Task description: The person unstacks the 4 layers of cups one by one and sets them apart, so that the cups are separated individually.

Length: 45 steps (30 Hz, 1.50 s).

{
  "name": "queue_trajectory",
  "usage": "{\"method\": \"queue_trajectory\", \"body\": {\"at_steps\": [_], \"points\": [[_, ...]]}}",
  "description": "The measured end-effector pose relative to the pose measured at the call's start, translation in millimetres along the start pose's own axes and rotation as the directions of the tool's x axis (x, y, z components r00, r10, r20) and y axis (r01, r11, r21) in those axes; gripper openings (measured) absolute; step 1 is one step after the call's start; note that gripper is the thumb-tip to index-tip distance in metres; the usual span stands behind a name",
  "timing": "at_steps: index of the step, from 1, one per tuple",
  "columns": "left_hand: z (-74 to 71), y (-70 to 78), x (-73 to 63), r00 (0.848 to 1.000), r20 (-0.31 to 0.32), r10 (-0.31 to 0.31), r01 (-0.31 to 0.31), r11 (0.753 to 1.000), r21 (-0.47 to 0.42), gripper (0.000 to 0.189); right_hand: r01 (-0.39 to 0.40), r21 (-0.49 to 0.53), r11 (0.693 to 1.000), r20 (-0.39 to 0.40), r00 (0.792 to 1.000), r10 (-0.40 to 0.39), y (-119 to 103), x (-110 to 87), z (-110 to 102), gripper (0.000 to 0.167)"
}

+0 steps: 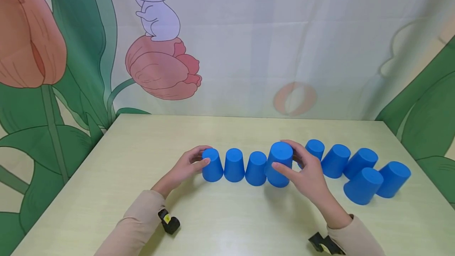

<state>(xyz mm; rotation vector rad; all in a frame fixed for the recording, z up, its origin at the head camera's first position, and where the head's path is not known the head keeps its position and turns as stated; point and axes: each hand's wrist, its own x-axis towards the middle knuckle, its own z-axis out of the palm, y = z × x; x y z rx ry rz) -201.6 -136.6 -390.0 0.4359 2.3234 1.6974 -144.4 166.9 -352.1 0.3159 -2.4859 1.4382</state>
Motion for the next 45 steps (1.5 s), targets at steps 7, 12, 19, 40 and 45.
{"method": "queue_trajectory", "body": {"at_steps": [7,12,19,40,45], "points": [[-0.4,-1.8,0.0,1.0,0.001,0.01,-0.01,1.0,0.007,0.042,0.0,-0.033,0.999,-0.037,0.999,-0.001,6,-1.9,-19,0.057],[-2.2,-18.8,8.1,1.0,-0.001,-0.001,0.001,1.0,-0.004,0.044,-0.018,-0.046,0.999,-0.062,0.998,0.015,12,-4.0,-31,0.057],[-3.0,-29.4,13.2,1.0,-0.01,0.002,-0.002,1.0,-0.009,0.046,-0.043,-0.063,0.997,-0.082,0.996,0.038,20,-7.5,-48,0.06],[0.0,-4.2,2.6,1.0,-0.005,-0.019,0.019,1.0,-0.002,0.042,-0.226,-0.217,0.95,-0.133,0.971,0.2,78,-17.5,-91,0.07],[0.9,4.0,-1.2,1.0,-0.006,-0.019,0.019,1.0,-0.001,0.042,-0.261,-0.227,0.938,-0.091,0.965,0.246,83,-18.8,-96,0.075]]}}
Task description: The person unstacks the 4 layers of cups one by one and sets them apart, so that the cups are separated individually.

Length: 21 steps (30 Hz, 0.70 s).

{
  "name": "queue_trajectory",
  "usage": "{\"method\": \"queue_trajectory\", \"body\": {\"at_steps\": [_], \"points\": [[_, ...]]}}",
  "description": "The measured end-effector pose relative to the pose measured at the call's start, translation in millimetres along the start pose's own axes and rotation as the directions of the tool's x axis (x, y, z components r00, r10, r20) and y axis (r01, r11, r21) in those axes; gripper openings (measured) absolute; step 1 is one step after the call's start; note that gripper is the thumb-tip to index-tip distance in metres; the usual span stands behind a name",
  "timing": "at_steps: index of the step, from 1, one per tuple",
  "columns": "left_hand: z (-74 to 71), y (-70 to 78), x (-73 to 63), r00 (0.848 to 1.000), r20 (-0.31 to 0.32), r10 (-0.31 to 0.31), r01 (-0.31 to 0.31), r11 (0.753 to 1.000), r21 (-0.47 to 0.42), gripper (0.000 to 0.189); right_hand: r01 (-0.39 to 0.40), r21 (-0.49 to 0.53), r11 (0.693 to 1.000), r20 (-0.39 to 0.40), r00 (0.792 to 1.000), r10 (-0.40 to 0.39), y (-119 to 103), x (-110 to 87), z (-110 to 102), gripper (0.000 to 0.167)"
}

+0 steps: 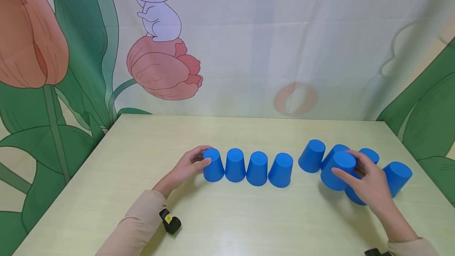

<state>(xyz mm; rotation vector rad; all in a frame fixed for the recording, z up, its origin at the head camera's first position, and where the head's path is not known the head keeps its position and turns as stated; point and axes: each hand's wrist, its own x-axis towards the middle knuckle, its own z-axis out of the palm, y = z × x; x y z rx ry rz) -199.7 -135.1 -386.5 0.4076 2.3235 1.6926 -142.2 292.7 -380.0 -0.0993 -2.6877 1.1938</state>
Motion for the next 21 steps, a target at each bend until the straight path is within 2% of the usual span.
{"method": "queue_trajectory", "body": {"at_steps": [6,7,11,13,14,17,21], "points": [[-0.9,-5.9,2.5,1.0,-0.003,-0.002,0.002,1.0,-0.007,0.043,-0.027,-0.053,0.998,0.058,0.998,0.03,6,-0.5,-1,0.079],[-1.2,-10.3,4.5,1.0,-0.005,0.0,0.0,1.0,-0.008,0.043,-0.025,-0.059,0.998,0.054,0.998,0.028,20,3.7,1,0.081],[-2.5,-24.2,10.5,1.0,-0.008,0.004,-0.005,1.0,-0.012,0.045,-0.025,-0.069,0.997,0.05,0.998,0.029,39,8.7,5,0.084],[-2.4,-23.5,10.1,1.0,-0.007,0.006,-0.006,1.0,-0.011,0.044,-0.038,-0.077,0.996,0.05,0.998,0.042,39,8.3,6,0.083],[-2.3,-20.0,8.6,1.0,-0.005,0.005,-0.005,1.0,-0.01,0.044,-0.044,-0.072,0.996,0.065,0.997,0.049,28,4.1,4,0.082],[-1.5,-8.4,3.3,1.0,-0.001,0.004,-0.004,1.0,-0.006,0.043,-0.048,-0.072,0.996,0.101,0.993,0.055,16,-0.4,1,0.081],[-0.8,-0.9,-0.3,1.0,0.0,0.0,0.0,1.0,0.002,0.043,-0.031,-0.102,0.994,0.132,0.99,0.044,18,-0.3,1,0.079]]}}
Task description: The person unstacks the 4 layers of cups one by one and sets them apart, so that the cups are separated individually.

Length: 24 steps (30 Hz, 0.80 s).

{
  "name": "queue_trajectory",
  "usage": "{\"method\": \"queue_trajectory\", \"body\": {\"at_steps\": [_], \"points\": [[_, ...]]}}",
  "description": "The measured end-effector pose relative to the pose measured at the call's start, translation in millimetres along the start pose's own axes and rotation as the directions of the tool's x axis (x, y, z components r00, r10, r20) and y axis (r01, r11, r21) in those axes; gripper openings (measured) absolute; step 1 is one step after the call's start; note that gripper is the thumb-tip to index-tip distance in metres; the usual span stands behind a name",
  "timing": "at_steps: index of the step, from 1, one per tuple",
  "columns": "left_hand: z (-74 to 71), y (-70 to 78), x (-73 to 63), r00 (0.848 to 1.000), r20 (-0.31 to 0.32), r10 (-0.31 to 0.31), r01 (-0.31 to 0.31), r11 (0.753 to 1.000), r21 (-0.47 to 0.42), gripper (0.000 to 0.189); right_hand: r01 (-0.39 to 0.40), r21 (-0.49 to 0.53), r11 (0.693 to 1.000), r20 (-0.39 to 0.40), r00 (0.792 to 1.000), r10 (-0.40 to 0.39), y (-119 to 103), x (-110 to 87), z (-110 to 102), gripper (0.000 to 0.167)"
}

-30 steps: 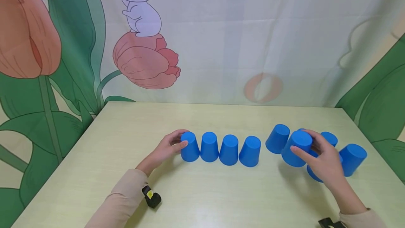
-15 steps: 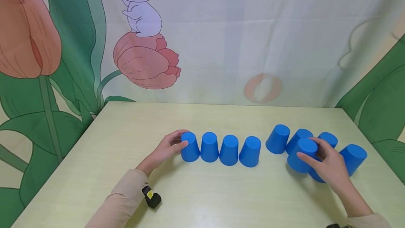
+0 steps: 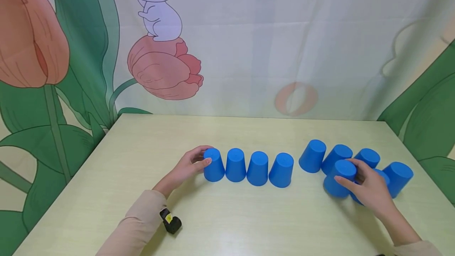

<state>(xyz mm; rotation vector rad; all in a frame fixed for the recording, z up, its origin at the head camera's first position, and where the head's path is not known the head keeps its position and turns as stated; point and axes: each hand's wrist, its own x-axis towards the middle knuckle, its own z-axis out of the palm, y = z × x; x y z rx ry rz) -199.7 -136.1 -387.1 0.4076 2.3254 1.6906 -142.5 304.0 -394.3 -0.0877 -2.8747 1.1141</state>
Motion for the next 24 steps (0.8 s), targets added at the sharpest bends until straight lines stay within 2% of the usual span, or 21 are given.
{"method": "queue_trajectory", "body": {"at_steps": [8,11,15,17,19,24], "points": [[-0.1,-1.3,1.0,1.0,0.001,-0.007,0.007,1.0,-0.007,0.043,0.011,-0.046,0.999,0.015,1.0,-0.01,17,5.8,3,0.081],[-0.4,-2.2,1.4,1.0,0.001,-0.006,0.006,1.0,-0.006,0.043,0.019,-0.033,0.999,0.048,0.999,-0.018,14,4.3,2,0.078],[-0.5,-2.7,1.4,1.0,0.003,-0.004,0.004,1.0,-0.009,0.043,0.024,-0.048,0.999,0.053,0.998,-0.021,5,1.1,0,0.076],[-0.4,-2.8,1.4,1.0,0.004,-0.003,0.003,1.0,-0.01,0.043,0.027,-0.067,0.997,0.034,0.999,-0.025,0,-0.8,-1,0.077],[-0.3,-2.9,1.5,1.0,0.003,-0.002,0.003,1.0,-0.01,0.043,0.044,-0.036,0.998,0.032,0.999,-0.043,-4,-2.6,-4,0.078],[-0.1,-2.6,1.2,1.0,0.0,0.0,0.0,1.0,-0.009,0.043,0.087,0.044,0.995,-0.074,0.994,-0.084,-7,-5.0,-7,0.074]]}}
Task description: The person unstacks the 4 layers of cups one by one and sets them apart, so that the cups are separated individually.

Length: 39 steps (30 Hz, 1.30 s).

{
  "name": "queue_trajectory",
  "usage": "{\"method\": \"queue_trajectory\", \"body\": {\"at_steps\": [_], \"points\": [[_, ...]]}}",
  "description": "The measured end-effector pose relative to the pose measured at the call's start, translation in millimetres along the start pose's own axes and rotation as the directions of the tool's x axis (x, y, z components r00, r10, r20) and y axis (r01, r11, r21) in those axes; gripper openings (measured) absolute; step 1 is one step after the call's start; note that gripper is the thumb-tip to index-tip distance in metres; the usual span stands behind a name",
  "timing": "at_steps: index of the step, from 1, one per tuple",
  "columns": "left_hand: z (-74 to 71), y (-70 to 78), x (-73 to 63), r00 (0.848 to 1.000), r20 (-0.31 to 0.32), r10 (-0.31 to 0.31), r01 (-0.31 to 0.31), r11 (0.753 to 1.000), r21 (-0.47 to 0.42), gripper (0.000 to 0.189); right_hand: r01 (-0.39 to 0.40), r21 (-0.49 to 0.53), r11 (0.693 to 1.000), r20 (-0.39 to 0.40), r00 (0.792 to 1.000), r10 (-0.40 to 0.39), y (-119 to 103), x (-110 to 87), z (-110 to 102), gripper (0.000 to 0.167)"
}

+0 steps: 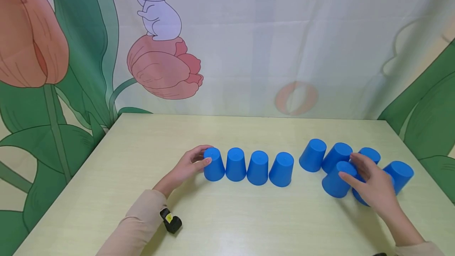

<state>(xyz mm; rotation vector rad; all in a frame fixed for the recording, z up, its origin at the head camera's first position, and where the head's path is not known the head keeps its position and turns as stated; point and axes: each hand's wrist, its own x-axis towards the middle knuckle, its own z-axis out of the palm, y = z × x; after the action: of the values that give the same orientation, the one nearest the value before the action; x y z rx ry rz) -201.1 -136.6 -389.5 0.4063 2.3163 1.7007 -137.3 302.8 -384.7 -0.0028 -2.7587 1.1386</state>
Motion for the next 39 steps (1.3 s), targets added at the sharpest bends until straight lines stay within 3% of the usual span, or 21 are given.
{"method": "queue_trajectory", "body": {"at_steps": [4,7,11,18,26,28,34,39], "points": [[0.1,0.9,-0.5,1.0,0.0,0.002,-0.002,1.0,-0.001,0.043,-0.005,-0.017,1.0,-0.116,0.993,0.003,22,7.1,6,0.07],[0.0,1.3,-0.7,1.0,-0.002,0.001,-0.001,1.0,0.0,0.043,0.009,-0.03,1.0,-0.136,0.991,-0.013,42,15.0,13,0.067],[0.0,1.0,-0.6,1.0,-0.002,0.001,-0.001,1.0,0.0,0.043,0.039,-0.002,0.999,-0.101,0.994,-0.039,50,20.8,21,0.066],[-0.5,0.1,-0.7,1.0,0.001,0.003,-0.003,1.0,0.0,0.043,0.056,0.073,0.996,-0.065,0.997,-0.051,42,23.5,31,0.064],[-0.8,-0.7,-0.2,1.0,0.002,0.004,-0.004,1.0,0.0,0.043,0.114,-0.047,0.992,-0.132,0.984,-0.119,73,45.4,60,0.06],[-0.8,-1.3,0.1,1.0,0.002,0.004,-0.004,1.0,0.002,0.043,0.115,-0.038,0.993,-0.115,0.986,-0.119,60,43.1,62,0.06],[-1.0,-1.8,0.3,1.0,0.003,0.004,-0.004,1.0,-0.005,0.043,0.119,0.056,0.991,0.024,0.992,-0.12,-36,16.2,44,0.061],[-0.9,-1.9,0.1,1.0,0.002,0.003,-0.003,1.0,-0.007,0.043,0.141,0.069,0.988,0.092,0.985,-0.147,-49,18.4,51,0.063]]}}
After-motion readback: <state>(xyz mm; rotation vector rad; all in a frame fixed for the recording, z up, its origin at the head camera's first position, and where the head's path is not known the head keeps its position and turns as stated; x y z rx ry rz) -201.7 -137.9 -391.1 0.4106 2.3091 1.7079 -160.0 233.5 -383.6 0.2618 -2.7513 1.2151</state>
